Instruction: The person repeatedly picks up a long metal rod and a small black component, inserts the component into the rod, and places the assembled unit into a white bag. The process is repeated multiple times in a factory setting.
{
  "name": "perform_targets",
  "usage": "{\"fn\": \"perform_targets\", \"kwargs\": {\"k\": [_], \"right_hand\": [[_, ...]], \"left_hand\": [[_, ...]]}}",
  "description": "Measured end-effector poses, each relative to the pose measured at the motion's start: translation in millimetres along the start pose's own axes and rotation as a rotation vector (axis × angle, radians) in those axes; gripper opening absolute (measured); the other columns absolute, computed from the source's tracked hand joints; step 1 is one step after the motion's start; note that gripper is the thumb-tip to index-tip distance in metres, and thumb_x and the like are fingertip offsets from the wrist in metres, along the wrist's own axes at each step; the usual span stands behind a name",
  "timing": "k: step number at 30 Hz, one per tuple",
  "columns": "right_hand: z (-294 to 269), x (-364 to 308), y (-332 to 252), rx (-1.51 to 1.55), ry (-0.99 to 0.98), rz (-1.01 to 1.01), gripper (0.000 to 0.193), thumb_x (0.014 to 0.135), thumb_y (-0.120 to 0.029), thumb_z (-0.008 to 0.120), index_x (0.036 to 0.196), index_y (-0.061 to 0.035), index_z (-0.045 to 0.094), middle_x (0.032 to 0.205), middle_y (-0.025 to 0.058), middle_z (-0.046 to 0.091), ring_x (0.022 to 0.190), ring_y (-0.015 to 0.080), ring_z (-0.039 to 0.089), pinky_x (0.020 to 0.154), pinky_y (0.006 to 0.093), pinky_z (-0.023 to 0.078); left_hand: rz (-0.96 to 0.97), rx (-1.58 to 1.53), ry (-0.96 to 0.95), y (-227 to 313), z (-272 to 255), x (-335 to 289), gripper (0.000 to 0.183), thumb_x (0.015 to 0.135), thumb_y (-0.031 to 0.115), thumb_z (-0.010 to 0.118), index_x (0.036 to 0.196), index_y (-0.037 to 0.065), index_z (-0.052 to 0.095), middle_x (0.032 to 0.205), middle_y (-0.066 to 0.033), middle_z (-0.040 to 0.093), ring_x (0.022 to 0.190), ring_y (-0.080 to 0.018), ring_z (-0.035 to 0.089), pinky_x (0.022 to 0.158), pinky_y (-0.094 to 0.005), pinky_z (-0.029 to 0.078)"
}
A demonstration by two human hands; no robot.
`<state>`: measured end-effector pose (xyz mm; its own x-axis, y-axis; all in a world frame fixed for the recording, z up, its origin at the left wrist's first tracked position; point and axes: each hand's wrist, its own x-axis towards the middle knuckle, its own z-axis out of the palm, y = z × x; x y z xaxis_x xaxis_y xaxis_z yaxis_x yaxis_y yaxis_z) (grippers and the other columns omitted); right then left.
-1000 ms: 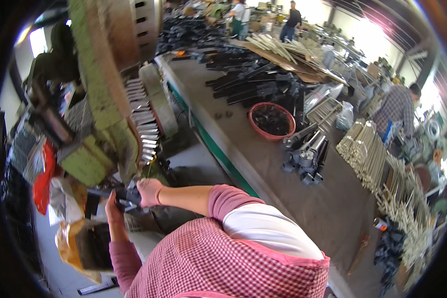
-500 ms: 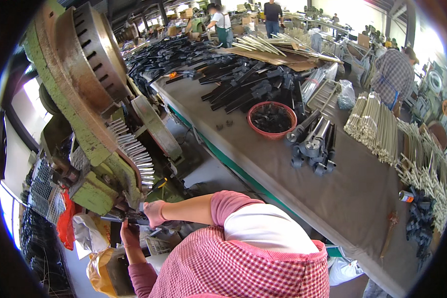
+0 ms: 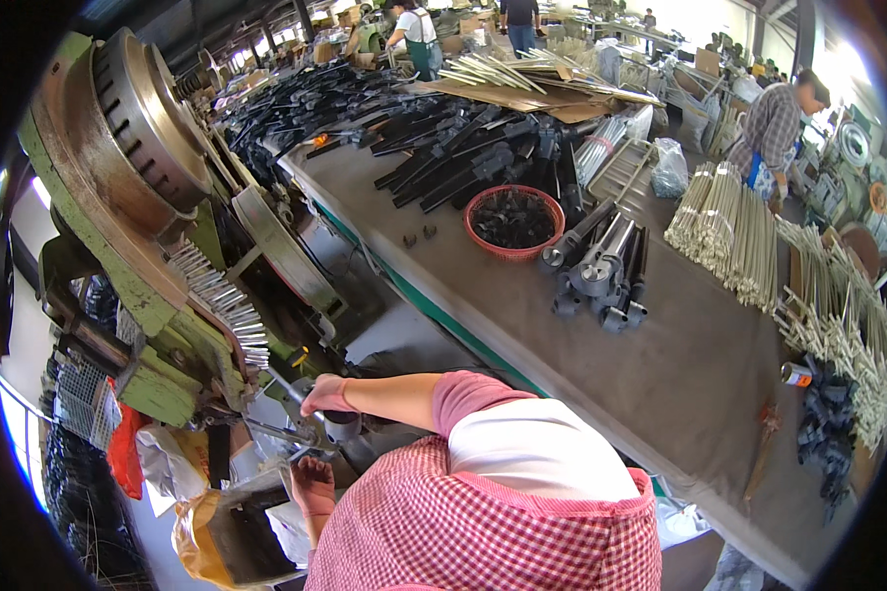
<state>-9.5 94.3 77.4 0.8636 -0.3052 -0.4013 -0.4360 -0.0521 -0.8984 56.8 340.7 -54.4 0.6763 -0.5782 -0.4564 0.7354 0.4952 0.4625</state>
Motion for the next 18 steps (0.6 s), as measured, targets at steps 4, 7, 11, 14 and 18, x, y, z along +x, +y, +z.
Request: {"fn": "perform_targets", "kwargs": {"k": [4,7,11,14,18], "right_hand": [[-30,-36,48,0.224,-0.013,0.085,0.030,0.067,-0.031,0.082,0.072,-0.0039,0.070,0.072,0.0020,0.062,0.061,0.0160,0.056,0.056,0.0353,0.045],[-64,-76,70,-0.156,-0.021,0.167,0.042,0.063,-0.035,0.081,0.085,0.0000,0.075,0.081,0.0087,0.069,0.072,0.0202,0.065,0.066,0.0355,0.053],[-100,-131,90,-0.682,-0.040,0.073,0.048,0.062,-0.033,0.079,0.094,0.0026,0.075,0.094,0.0191,0.073,0.088,0.0282,0.071,0.078,0.0375,0.056],[-120,-162,97,-0.856,-0.122,0.072,0.068,0.064,-0.038,0.082,0.111,0.0078,0.066,0.103,0.0200,0.072,0.099,0.0297,0.071,0.085,0.0371,0.055],[-139,-180,101,-0.873,-0.172,0.079,0.082,0.063,-0.042,0.084,0.122,0.0080,0.058,0.108,0.0215,0.071,0.103,0.0297,0.070,0.087,0.0369,0.054]], "left_hand": [[-0.198,0.130,-0.197,-54,52,-16,0.042,0.099,0.050,0.049,0.099,0.009,0.058,0.094,-0.0086,0.062,0.083,-0.0265,0.057,0.078,-0.0398,0.049],[-0.341,0.251,-0.140,-96,94,-6,0.048,0.097,0.055,0.054,0.105,0.009,0.062,0.108,-0.0110,0.067,0.098,-0.0287,0.063,0.088,-0.0453,0.051],[-0.406,0.187,0.118,-164,130,23,0.024,0.091,0.030,0.070,0.102,0.010,0.066,0.091,-0.0051,0.070,0.081,-0.0242,0.068,0.075,-0.0379,0.056],[-0.351,0.300,0.135,-207,131,21,0.012,0.085,0.021,0.070,0.088,0.011,0.064,0.083,-0.0019,0.067,0.076,-0.0192,0.065,0.070,-0.0359,0.055],[-0.325,0.177,0.133,-233,134,11,0.014,0.086,0.022,0.069,0.082,0.012,0.061,0.077,-0.0019,0.064,0.072,-0.0196,0.063,0.069,-0.0357,0.055]]}}
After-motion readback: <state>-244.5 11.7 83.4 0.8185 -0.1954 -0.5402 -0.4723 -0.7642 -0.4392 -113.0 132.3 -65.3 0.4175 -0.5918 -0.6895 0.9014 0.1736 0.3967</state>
